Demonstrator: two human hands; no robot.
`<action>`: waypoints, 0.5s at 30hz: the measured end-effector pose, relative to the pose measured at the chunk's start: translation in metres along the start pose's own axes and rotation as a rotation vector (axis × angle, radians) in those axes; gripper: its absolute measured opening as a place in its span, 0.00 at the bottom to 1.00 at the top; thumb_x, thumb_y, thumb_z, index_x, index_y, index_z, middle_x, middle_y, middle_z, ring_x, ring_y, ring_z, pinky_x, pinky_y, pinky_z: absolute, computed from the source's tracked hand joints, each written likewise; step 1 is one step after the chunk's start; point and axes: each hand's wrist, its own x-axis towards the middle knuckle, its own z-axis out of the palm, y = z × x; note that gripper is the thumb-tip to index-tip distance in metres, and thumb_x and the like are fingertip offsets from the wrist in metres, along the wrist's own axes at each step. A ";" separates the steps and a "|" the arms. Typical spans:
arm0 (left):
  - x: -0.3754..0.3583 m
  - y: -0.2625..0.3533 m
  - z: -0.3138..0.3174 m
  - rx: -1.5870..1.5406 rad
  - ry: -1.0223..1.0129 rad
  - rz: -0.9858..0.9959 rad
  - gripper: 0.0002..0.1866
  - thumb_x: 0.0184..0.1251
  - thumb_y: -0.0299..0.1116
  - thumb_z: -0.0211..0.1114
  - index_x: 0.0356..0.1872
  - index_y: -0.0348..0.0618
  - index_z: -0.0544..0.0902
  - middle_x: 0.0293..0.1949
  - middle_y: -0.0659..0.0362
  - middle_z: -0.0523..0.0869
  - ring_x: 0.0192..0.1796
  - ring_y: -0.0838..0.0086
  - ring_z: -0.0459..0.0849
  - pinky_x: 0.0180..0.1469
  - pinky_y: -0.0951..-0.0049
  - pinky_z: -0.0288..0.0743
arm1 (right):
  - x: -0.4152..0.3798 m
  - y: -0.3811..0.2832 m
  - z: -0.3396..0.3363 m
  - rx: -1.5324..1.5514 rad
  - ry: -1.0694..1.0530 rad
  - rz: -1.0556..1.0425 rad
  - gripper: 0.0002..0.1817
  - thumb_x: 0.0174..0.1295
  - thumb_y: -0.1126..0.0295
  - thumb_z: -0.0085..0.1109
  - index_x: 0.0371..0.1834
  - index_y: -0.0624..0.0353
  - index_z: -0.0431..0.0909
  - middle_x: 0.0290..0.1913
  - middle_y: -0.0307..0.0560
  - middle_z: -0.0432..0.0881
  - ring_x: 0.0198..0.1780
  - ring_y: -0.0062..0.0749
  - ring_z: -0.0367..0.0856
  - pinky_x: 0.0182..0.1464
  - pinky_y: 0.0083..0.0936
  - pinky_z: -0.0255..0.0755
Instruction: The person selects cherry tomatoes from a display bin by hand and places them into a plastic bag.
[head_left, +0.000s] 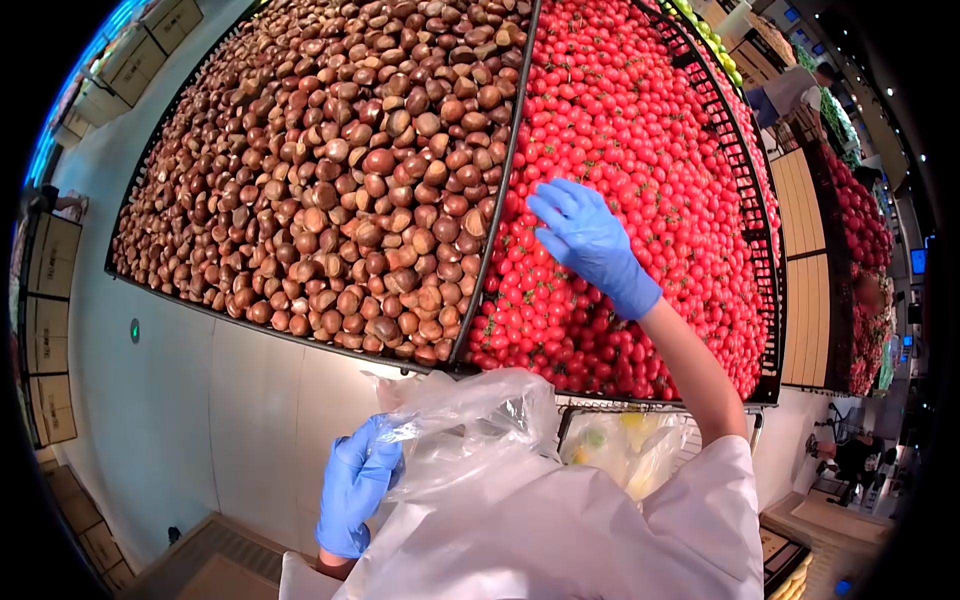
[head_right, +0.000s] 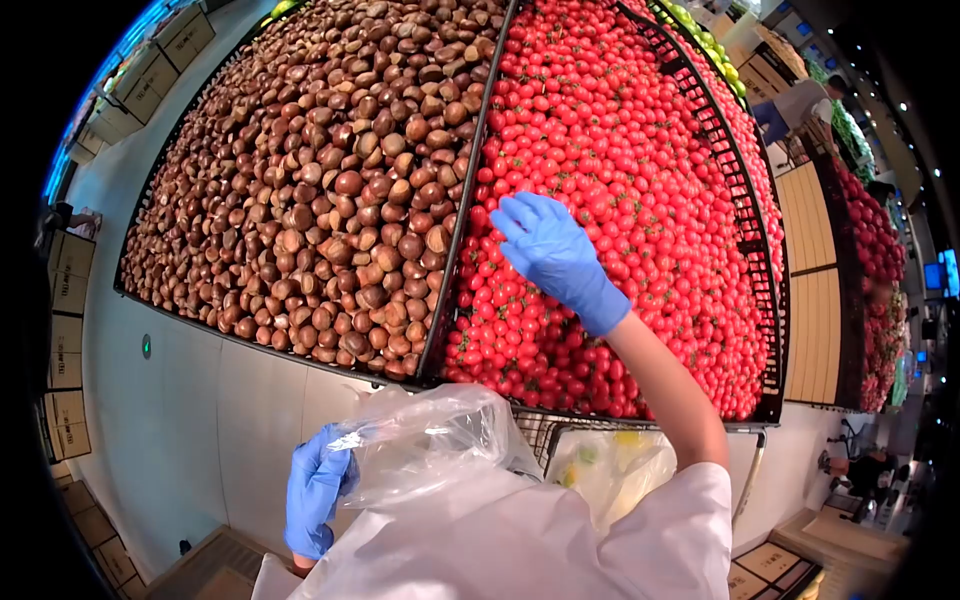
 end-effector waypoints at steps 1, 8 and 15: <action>0.000 0.002 0.004 -0.071 0.024 -0.042 0.11 0.71 0.35 0.53 0.41 0.37 0.79 0.16 0.66 0.71 0.18 0.84 0.66 0.22 0.80 0.59 | 0.007 0.008 0.005 -0.106 -0.051 -0.164 0.20 0.58 0.62 0.55 0.52 0.57 0.74 0.52 0.47 0.76 0.57 0.42 0.71 0.61 0.36 0.63; 0.011 0.022 0.035 -0.154 0.063 -0.112 0.11 0.70 0.33 0.54 0.41 0.35 0.78 0.17 0.67 0.71 0.20 0.85 0.65 0.23 0.81 0.59 | 0.022 0.050 0.026 -0.102 -0.096 -0.312 0.21 0.62 0.53 0.48 0.51 0.54 0.74 0.60 0.45 0.70 0.62 0.46 0.65 0.63 0.44 0.58; 0.025 0.033 0.058 -0.106 0.072 -0.109 0.11 0.71 0.33 0.53 0.41 0.35 0.78 0.18 0.66 0.70 0.21 0.84 0.65 0.24 0.80 0.60 | 0.020 0.072 0.020 -0.097 0.057 -0.031 0.12 0.57 0.58 0.57 0.32 0.55 0.75 0.42 0.43 0.71 0.45 0.37 0.69 0.45 0.35 0.65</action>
